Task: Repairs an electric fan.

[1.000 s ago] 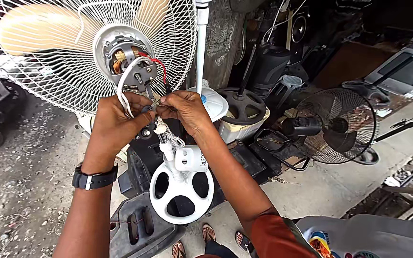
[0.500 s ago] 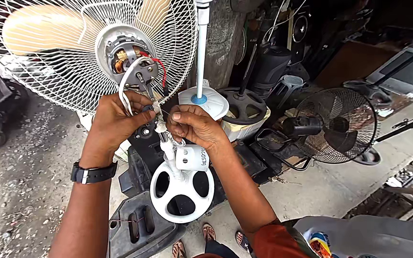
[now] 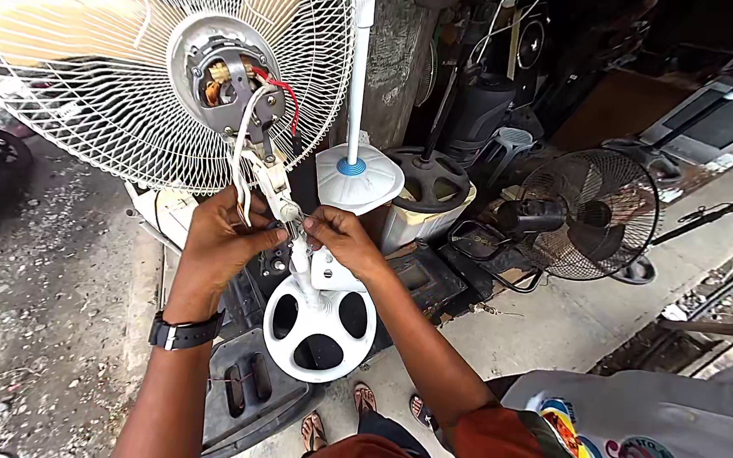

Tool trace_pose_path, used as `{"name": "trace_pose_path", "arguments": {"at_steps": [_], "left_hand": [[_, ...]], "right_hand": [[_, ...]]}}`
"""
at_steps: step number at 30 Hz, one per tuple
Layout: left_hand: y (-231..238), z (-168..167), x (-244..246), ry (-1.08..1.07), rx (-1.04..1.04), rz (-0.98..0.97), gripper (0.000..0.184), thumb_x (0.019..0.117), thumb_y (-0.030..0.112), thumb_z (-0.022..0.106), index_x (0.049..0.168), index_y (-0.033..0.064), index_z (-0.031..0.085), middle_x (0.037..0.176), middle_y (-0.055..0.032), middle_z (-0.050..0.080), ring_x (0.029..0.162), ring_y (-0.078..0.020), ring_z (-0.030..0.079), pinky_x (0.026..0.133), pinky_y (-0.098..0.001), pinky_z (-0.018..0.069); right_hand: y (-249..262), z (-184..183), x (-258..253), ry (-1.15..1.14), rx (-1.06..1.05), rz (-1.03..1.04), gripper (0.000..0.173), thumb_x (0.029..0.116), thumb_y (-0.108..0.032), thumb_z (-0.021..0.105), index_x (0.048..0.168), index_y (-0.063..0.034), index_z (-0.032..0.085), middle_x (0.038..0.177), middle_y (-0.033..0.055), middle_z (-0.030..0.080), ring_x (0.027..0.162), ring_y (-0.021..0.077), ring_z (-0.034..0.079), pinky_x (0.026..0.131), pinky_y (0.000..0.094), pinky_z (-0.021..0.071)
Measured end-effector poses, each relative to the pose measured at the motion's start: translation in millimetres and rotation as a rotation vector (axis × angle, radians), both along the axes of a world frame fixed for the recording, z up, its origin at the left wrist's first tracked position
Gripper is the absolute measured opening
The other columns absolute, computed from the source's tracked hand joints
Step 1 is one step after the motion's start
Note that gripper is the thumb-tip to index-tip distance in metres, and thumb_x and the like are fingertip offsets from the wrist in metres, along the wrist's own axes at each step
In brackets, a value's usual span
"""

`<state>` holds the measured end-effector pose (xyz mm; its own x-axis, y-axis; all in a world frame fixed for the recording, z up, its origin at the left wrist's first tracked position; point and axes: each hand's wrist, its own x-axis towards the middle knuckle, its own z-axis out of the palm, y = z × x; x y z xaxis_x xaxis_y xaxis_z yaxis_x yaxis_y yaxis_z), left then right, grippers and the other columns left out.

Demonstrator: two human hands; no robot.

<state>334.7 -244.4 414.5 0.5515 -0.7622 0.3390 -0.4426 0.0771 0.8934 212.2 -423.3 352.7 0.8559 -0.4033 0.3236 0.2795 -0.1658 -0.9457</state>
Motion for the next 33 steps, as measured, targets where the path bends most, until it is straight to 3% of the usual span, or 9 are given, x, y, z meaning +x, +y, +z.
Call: {"name": "trace_pose_path", "arguments": {"at_steps": [4, 6, 10, 13, 16, 19, 22, 25, 33], "left_hand": [[3, 0, -5, -0.055, -0.041, 0.019, 0.049, 0.0684, -0.013, 0.083, 0.104, 0.0118, 0.061, 0.082, 0.0001, 0.068, 0.066, -0.0075, 0.064, 0.058, -0.0228, 0.0568], [2, 1, -7, -0.05, -0.061, -0.027, 0.05, 0.0682, -0.013, 0.083, 0.105, 0.0123, 0.061, 0.08, 0.0007, 0.068, 0.065, -0.007, 0.065, 0.057, -0.0217, 0.0565], [5, 3, 0, 0.087, -0.091, -0.201, 0.045, 0.0807, -0.01, 0.073, 0.116, 0.0107, 0.056, 0.089, -0.0022, 0.073, 0.071, -0.0095, 0.069, 0.063, -0.0228, 0.0588], [10, -2, 6, 0.176, -0.123, -0.279, 0.045, 0.0856, -0.005, 0.07, 0.123, 0.0131, 0.052, 0.109, -0.0047, 0.072, 0.089, -0.0156, 0.072, 0.075, -0.0296, 0.0619], [14, -13, 15, 0.205, -0.088, -0.257, 0.066, 0.0854, 0.007, 0.076, 0.143, 0.0166, 0.045, 0.134, -0.0041, 0.064, 0.109, -0.0206, 0.07, 0.087, -0.0374, 0.0622], [24, -35, 22, 0.21, -0.061, -0.235, 0.081, 0.0832, 0.021, 0.082, 0.151, 0.016, 0.039, 0.143, -0.0084, 0.059, 0.123, -0.0284, 0.064, 0.094, -0.0448, 0.0606], [42, -82, 18, 0.233, -0.011, -0.23, 0.083, 0.0832, 0.029, 0.082, 0.153, 0.0167, 0.039, 0.144, -0.0096, 0.06, 0.123, -0.0293, 0.064, 0.094, -0.0434, 0.0602], [66, -151, -1, 0.388, 0.074, -0.211, 0.079, 0.0866, 0.032, 0.079, 0.148, 0.003, 0.039, 0.136, -0.0137, 0.064, 0.118, -0.0286, 0.066, 0.091, -0.0441, 0.0605], [152, -357, -69, 0.639, 0.698, -0.174, 0.047, 0.0985, 0.016, 0.061, 0.137, -0.0086, 0.05, 0.12, -0.022, 0.066, 0.099, -0.0248, 0.068, 0.082, -0.044, 0.0596]], "right_hand": [[31, 1, -8, -0.059, 0.219, 0.152, 0.052, 0.1021, -0.049, 0.053, 0.139, -0.0114, 0.048, 0.117, 0.008, 0.063, 0.096, 0.0173, 0.066, 0.078, 0.0387, 0.0599], [45, 7, -9, -0.095, 0.218, 0.174, 0.067, 0.0974, -0.032, 0.067, 0.153, -0.0131, 0.034, 0.118, 0.0129, 0.064, 0.089, 0.0212, 0.069, 0.072, 0.0404, 0.0625], [55, 14, -21, -0.103, 0.129, 0.072, 0.061, 0.0975, -0.006, 0.067, 0.152, -0.0108, 0.04, 0.114, 0.0164, 0.065, 0.08, 0.0233, 0.07, 0.061, 0.036, 0.0631], [45, 3, -44, -0.068, 0.205, 0.012, 0.059, 0.0989, -0.009, 0.065, 0.151, -0.0148, 0.039, 0.117, 0.0148, 0.067, 0.084, 0.0227, 0.071, 0.065, 0.0353, 0.0629], [25, -23, -72, -0.059, 0.274, -0.138, 0.046, 0.0983, -0.015, 0.068, 0.14, -0.0086, 0.049, 0.117, 0.0118, 0.068, 0.087, 0.0199, 0.071, 0.072, 0.0364, 0.0628], [0, -51, -108, -0.041, 0.35, -0.334, 0.038, 0.0987, -0.016, 0.066, 0.133, -0.0071, 0.055, 0.116, 0.0096, 0.068, 0.093, 0.0195, 0.07, 0.08, 0.0408, 0.0624], [-25, -86, -153, -0.093, 0.489, -0.516, 0.041, 0.093, -0.004, 0.067, 0.132, -0.0043, 0.054, 0.116, 0.0091, 0.067, 0.097, 0.0207, 0.069, 0.088, 0.0449, 0.0608], [-40, -114, -208, -0.138, 0.547, -0.735, 0.053, 0.0855, 0.006, 0.071, 0.134, 0.0, 0.05, 0.115, 0.0117, 0.065, 0.094, 0.0221, 0.07, 0.087, 0.0437, 0.0621], [-36, -161, -326, -0.328, 0.687, -1.207, 0.046, 0.0911, 0.008, 0.064, 0.134, 0.0005, 0.05, 0.116, 0.0125, 0.066, 0.096, 0.0216, 0.069, 0.09, 0.0397, 0.0607]]}}
